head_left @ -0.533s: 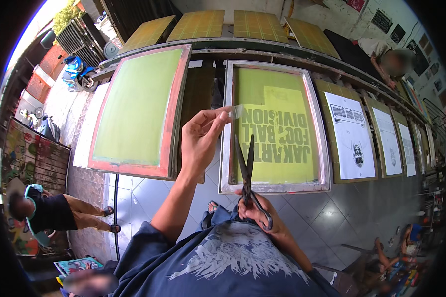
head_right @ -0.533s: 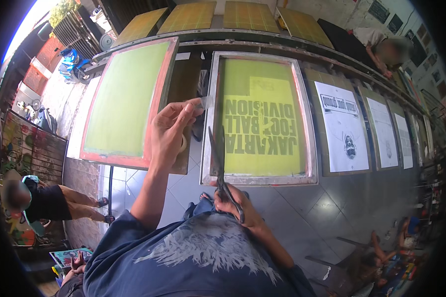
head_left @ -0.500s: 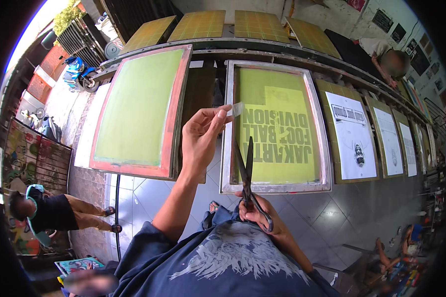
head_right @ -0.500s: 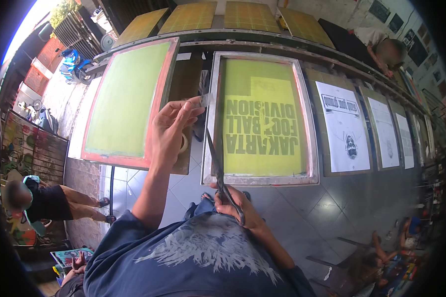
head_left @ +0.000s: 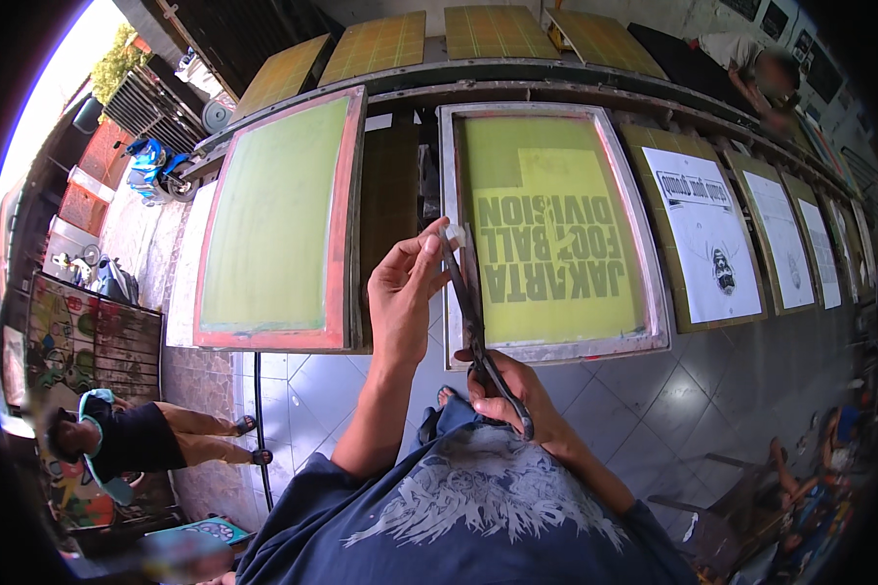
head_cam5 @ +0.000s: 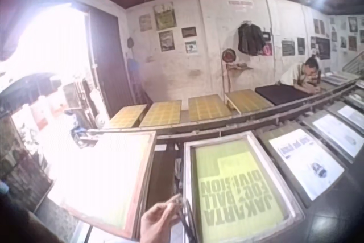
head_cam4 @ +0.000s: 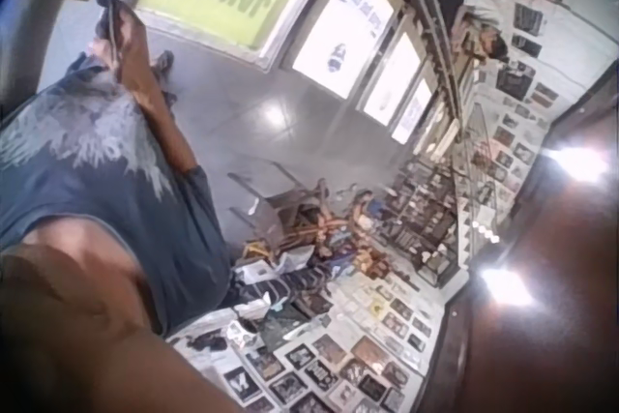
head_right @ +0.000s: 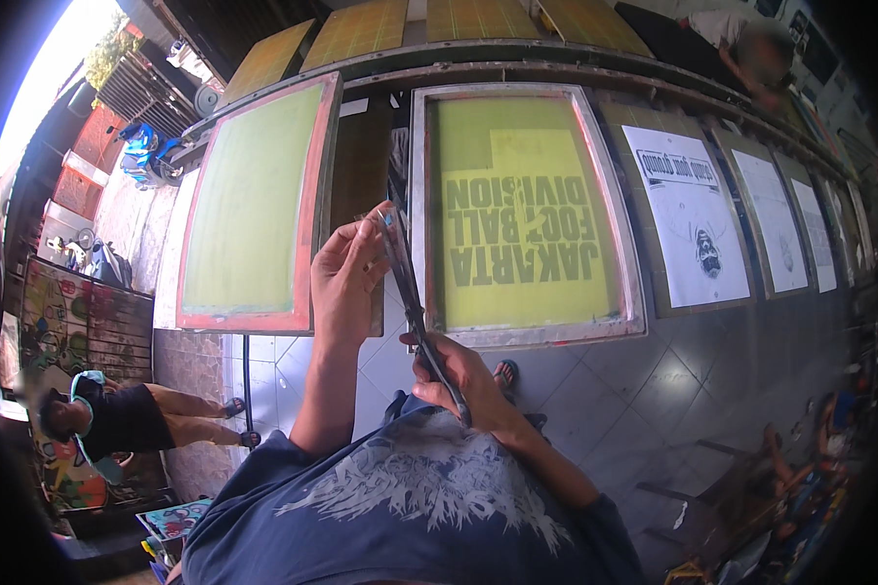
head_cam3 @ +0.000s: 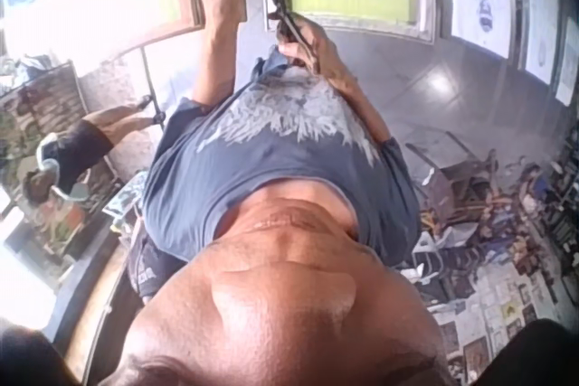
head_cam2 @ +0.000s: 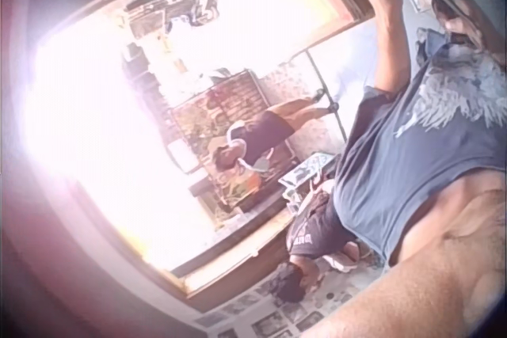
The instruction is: The person prepares screen printing frames by applying tape to the edges and securing stencils. They use scissors to cut tape and place paper stencils onto the frames, smoothing them down. The person then lifts and positions the frames on a workbench.
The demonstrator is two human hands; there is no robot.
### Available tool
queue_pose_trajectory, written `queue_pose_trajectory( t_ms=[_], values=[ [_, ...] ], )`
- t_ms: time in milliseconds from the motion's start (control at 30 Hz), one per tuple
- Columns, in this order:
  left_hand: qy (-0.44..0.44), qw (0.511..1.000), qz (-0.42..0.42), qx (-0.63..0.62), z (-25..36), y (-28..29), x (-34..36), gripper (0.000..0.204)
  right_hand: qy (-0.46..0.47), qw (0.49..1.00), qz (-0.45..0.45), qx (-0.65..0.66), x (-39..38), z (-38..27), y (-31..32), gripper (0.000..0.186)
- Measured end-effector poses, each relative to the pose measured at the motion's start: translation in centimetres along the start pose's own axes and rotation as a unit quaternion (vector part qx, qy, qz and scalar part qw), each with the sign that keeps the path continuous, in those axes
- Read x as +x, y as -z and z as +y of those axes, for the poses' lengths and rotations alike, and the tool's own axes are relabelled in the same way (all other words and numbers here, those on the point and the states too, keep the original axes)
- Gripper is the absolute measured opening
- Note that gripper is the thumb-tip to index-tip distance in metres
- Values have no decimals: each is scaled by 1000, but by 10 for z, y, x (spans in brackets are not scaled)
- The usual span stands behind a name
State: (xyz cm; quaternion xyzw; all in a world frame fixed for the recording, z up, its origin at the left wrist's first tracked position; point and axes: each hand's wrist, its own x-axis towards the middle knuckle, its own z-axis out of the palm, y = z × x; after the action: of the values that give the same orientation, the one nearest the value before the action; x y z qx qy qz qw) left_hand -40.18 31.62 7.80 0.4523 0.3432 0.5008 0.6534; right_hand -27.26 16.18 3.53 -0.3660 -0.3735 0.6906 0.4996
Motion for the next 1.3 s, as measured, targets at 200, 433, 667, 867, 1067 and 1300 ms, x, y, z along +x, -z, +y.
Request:
queue_pose_trajectory(
  t_ms=[200,433,667,867,1067,1300],
  values=[
    [26,999,13,-15,-5,-2,-9,18,38,999,11,4,8,1,3,63],
    [26,999,21,-39,-10,3,-11,17,46,999,21,-16,9,2,5,62],
    [21,997,11,-73,-11,1,-11,16,52,998,40,-25,8,-1,4,54],
    [20,997,1,-79,-10,-4,-12,16,47,997,60,-34,7,-3,3,49],
    [22,997,-4,-76,-8,-8,-13,16,36,994,76,-65,7,-4,4,43],
    [22,996,-5,-81,-10,-5,-12,15,41,992,96,-77,6,-4,3,39]
  ],
)
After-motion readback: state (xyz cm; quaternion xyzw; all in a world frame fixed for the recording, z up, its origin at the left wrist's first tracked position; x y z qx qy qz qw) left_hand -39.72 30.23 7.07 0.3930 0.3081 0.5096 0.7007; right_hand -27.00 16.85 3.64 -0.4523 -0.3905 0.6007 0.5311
